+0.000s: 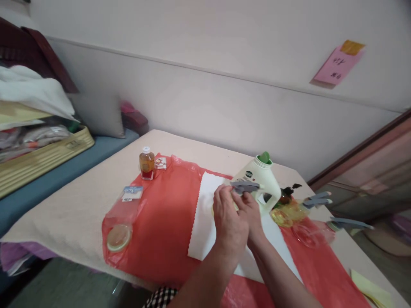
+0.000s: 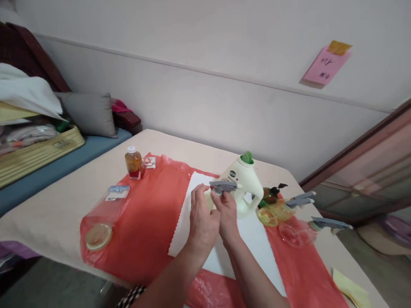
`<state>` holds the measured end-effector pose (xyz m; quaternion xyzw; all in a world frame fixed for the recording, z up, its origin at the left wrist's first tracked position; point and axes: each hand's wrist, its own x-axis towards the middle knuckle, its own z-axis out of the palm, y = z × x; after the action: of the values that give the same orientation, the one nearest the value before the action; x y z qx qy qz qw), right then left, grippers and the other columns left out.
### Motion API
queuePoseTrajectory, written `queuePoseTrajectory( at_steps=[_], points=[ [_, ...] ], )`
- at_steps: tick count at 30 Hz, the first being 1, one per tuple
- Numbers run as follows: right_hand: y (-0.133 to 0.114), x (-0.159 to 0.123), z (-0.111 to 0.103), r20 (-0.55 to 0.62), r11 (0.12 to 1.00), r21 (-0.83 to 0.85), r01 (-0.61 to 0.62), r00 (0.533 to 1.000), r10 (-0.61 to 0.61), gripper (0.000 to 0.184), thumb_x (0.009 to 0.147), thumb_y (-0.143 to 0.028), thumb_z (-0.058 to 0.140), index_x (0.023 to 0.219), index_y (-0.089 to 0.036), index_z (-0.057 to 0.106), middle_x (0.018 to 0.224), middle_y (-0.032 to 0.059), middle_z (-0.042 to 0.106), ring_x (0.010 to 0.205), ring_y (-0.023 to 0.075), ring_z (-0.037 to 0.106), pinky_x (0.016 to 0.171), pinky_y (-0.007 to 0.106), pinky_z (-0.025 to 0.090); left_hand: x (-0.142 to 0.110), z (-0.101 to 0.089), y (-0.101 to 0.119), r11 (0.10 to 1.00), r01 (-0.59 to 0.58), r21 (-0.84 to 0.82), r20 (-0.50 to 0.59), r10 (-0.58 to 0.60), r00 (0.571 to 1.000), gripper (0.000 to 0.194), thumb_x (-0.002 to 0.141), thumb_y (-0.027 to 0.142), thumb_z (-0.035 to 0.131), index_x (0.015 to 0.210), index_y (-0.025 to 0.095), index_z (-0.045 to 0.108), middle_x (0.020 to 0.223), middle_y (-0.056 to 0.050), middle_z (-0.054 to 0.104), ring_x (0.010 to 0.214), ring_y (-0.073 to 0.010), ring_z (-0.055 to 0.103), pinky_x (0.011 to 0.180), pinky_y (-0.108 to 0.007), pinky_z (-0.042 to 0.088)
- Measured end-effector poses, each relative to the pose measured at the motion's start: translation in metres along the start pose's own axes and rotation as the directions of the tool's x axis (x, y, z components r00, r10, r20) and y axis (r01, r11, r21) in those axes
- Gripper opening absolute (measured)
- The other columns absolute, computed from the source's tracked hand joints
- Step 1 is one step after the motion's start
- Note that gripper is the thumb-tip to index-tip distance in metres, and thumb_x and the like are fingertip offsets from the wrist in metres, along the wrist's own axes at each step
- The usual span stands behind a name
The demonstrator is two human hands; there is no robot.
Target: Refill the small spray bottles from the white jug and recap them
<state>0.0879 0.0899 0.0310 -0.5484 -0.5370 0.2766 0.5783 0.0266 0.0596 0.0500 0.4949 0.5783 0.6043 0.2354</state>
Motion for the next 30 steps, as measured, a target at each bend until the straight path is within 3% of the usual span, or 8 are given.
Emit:
queuePoseTrajectory(
  at_steps=[5,11,14,17,20,22,25,30],
  points=[
    [0.005,0.007,-0.066,0.004,0.873,0.434,-0.223,0.969,0.246,0.032,0.077,-0.047,0.076,0.096,-0.022,0.069,0.096,0.0022,0.076,0.087,0.0194,0.070,0.081,0.034,0.055,-0.016,0.016,-0.004,0.969,-0.033,0.245,0.487,-0.094,0.868,0.092,0.057,0.012,0.075,0.141,0.019,0.038,0.131,-0.017,0.055,0.127,-0.0364,0.049,0.107,-0.050,0.039],
    [0.001,-0.007,-0.107,0.159,0.745,0.593,-0.307,0.951,0.266,0.032,0.073,-0.042,0.081,0.097,-0.022,0.072,0.097,0.0040,0.077,0.091,0.0228,0.071,0.087,0.039,0.055,-0.028,0.018,0.008,0.988,0.002,0.156,0.657,-0.105,0.746,0.065,0.061,0.033,0.080,0.119,0.020,0.053,0.108,-0.009,0.064,0.101,-0.0297,0.059,0.093,-0.043,0.045],
    [0.004,-0.006,-0.129,0.303,0.639,0.663,-0.389,0.921,0.246,0.034,0.072,-0.047,0.081,0.094,-0.021,0.073,0.095,0.0058,0.078,0.093,0.0231,0.072,0.092,0.040,0.054,-0.031,0.019,0.014,0.883,0.452,-0.126,0.892,-0.099,0.442,0.055,0.060,0.034,0.080,0.109,0.019,0.058,0.093,-0.003,0.066,0.080,-0.0190,0.059,0.080,-0.034,0.047],
    [0.001,-0.009,-0.145,0.399,0.464,0.768,-0.441,0.897,0.191,0.039,0.070,-0.052,0.081,0.094,-0.023,0.074,0.090,0.0029,0.078,0.093,0.0200,0.072,0.100,0.038,0.052,-0.040,0.024,0.018,0.523,0.844,-0.121,0.990,0.004,0.139,0.050,0.059,0.044,0.078,0.096,0.014,0.065,0.082,-0.005,0.067,0.069,-0.0166,0.061,0.070,-0.030,0.049],
    [-0.008,-0.015,-0.154,0.448,0.336,0.821,-0.461,0.886,0.122,0.037,0.069,-0.049,0.084,0.094,-0.024,0.074,0.088,-0.0005,0.076,0.096,0.0183,0.071,0.102,0.035,0.050,-0.053,0.029,0.019,0.273,0.960,0.066,0.989,0.110,-0.099,0.065,0.052,0.062,0.075,0.092,0.011,0.070,0.078,-0.010,0.070,0.067,-0.0220,0.066,0.062,-0.032,0.051],
    [-0.014,-0.017,-0.159,0.470,0.320,0.821,-0.473,0.878,0.092,0.036,0.069,-0.047,0.084,0.094,-0.023,0.074,0.086,-0.0008,0.075,0.095,0.0196,0.071,0.100,0.036,0.052,-0.060,0.031,0.018,0.250,0.958,0.139,0.969,0.166,-0.183,0.076,0.047,0.071,0.073,0.091,0.009,0.072,0.079,-0.013,0.071,0.066,-0.0239,0.067,0.058,-0.032,0.052],
    [-0.017,-0.016,-0.162,0.447,0.374,0.810,-0.451,0.889,0.104,0.035,0.070,-0.046,0.083,0.094,-0.022,0.073,0.085,0.0007,0.073,0.090,0.0214,0.071,0.095,0.040,0.053,-0.057,0.030,0.015,0.382,0.924,0.033,0.997,0.048,-0.055,0.075,0.056,0.074,0.072,0.092,0.009,0.072,0.084,-0.013,0.072,0.072,-0.0237,0.067,0.064,-0.033,0.053],
    [-0.009,-0.006,-0.152,0.226,0.546,0.786,-0.290,0.957,0.183,0.029,0.074,-0.041,0.081,0.092,-0.021,0.071,0.086,0.0024,0.073,0.083,0.0191,0.067,0.086,0.036,0.054,-0.038,0.028,0.005,0.822,0.550,-0.146,0.742,-0.277,0.611,0.053,0.080,0.062,0.062,0.108,0.017,0.061,0.102,-0.010,0.068,0.095,-0.0252,0.065,0.087,-0.040,0.050]
  ],
)
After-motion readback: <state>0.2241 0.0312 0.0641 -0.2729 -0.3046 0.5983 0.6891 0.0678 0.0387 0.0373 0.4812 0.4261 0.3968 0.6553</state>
